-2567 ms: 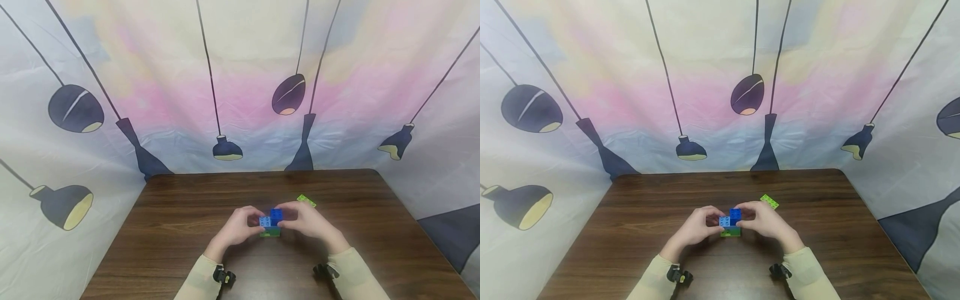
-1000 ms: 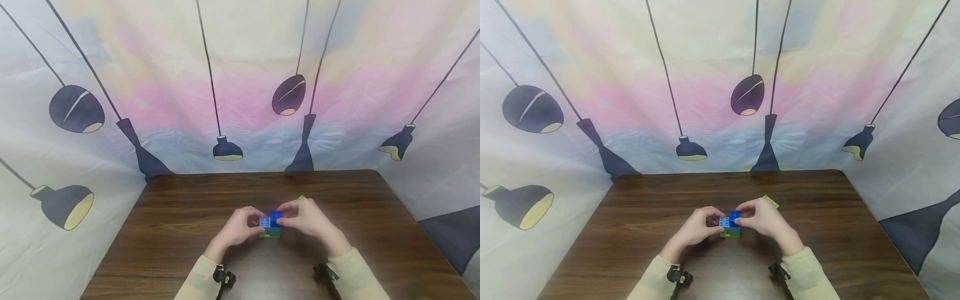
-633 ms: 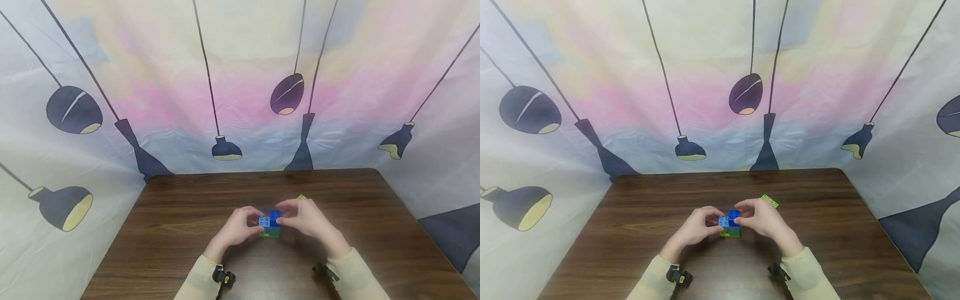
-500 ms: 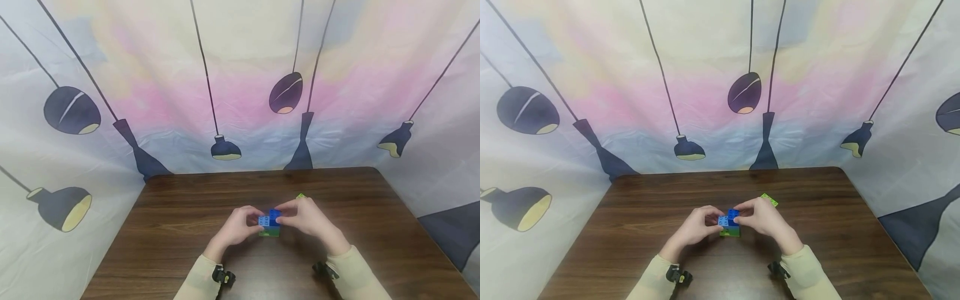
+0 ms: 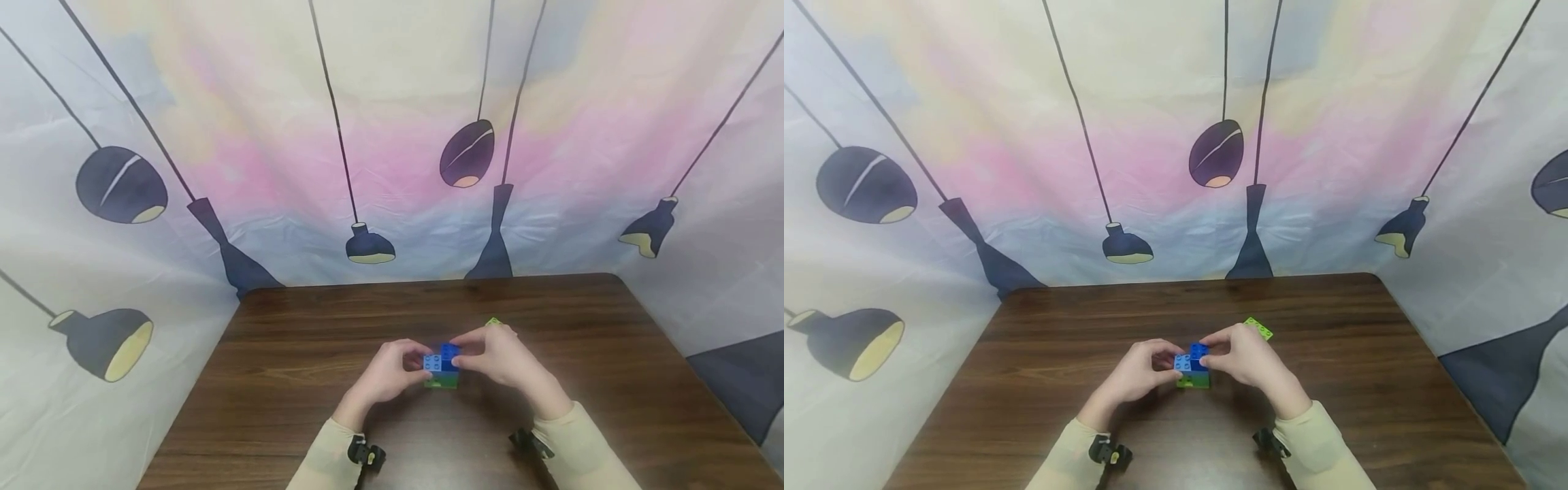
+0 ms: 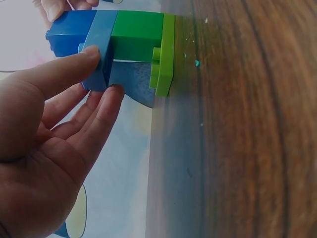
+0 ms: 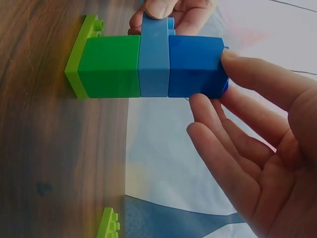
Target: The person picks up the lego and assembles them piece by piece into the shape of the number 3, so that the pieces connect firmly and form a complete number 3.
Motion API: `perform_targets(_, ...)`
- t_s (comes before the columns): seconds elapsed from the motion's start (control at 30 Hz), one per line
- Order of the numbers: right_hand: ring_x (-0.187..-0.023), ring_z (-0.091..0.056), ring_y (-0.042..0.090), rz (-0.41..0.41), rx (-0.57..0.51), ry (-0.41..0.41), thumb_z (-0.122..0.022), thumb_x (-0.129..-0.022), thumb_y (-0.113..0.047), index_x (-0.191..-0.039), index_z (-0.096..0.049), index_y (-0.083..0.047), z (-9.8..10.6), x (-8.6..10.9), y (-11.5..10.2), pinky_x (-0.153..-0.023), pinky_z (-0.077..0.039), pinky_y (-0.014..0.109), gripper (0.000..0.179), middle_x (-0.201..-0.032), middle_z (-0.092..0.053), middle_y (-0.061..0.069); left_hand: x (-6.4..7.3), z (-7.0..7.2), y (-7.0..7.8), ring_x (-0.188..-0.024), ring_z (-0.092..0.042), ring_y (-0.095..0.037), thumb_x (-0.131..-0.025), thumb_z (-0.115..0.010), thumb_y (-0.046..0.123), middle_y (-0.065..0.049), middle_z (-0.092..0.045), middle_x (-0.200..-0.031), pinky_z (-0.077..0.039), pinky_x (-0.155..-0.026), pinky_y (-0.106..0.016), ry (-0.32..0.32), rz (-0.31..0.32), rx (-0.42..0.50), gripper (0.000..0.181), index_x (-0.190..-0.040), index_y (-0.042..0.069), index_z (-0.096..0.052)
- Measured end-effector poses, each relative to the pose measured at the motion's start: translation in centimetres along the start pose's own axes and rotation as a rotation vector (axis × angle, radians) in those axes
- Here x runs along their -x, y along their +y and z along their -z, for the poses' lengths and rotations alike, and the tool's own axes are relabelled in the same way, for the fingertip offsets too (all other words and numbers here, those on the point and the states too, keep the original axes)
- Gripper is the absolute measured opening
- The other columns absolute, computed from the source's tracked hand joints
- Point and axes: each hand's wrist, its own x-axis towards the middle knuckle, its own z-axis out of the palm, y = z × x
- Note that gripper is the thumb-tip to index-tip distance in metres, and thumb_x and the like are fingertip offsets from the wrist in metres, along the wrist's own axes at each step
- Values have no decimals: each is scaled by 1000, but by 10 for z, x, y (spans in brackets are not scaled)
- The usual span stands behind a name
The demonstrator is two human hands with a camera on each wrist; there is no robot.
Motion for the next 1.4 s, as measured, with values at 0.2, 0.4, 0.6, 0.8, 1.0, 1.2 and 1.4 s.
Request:
perform_targets(0.2,-91,-66,12,28,-12,-8,-84,-80,-35,-106,-77,-24,0,-3,2,-82,-53,41,29,-96,-74,-9,0,2,-3,-91,-65,-5,-85,-81,19,8,-68,-106,-54,-79,-24,1,8,24,30,-114,18,-71)
perform_targets(0.4,-87,-69,10,48,-50,-36,-84,-80,-35,-108,-76,-22,1,-5,5,-73,-56,31,32,-98,-74,-6,0,3,-4,-88,-66,-6,-85,-81,21,8,-69,-103,-55,-77,-25,0,24,39,31,-114,18,-72)
perform_targets(0.6,-87,-68,10,35,-54,-47,-84,-80,-35,-109,-75,-24,1,-5,7,-76,-56,32,33,-98,-73,-7,0,2,-4,-88,-66,-7,-84,-82,21,7,-70,-101,-55,-76,-26,-1,42,56,32,-114,16,-71)
perform_targets(0.8,-89,-67,10,47,-51,-54,-83,-80,-39,-109,-75,-23,2,-5,10,-78,-56,34,35,-101,-73,-7,1,3,-2,-90,-67,-9,-84,-82,20,8,-68,-103,-55,-78,-25,-4,22,45,30,-112,17,-71)
perform_targets(1.0,-91,-68,11,50,-55,-62,-83,-80,-39,-110,-74,-24,4,-4,10,-81,-56,36,35,-102,-73,-7,0,3,-4,-89,-67,-7,-85,-82,21,8,-69,-102,-55,-78,-26,-6,9,45,30,-112,17,-72)
perform_targets(1.2,-92,-69,10,65,-66,-72,-82,-82,-37,-111,-74,-22,5,-3,10,-81,-57,35,34,-103,-73,-6,0,4,-4,-86,-67,-7,-84,-82,22,9,-70,-98,-55,-75,-25,-9,26,45,31,-113,17,-72)
perform_targets(1.4,-92,-69,11,65,-78,-78,-82,-82,-37,-112,-73,-21,5,-3,9,-80,-57,35,35,-104,-73,-5,0,3,-4,-83,-67,-7,-84,-82,21,8,-70,-96,-55,-72,-24,-15,18,50,31,-113,15,-72)
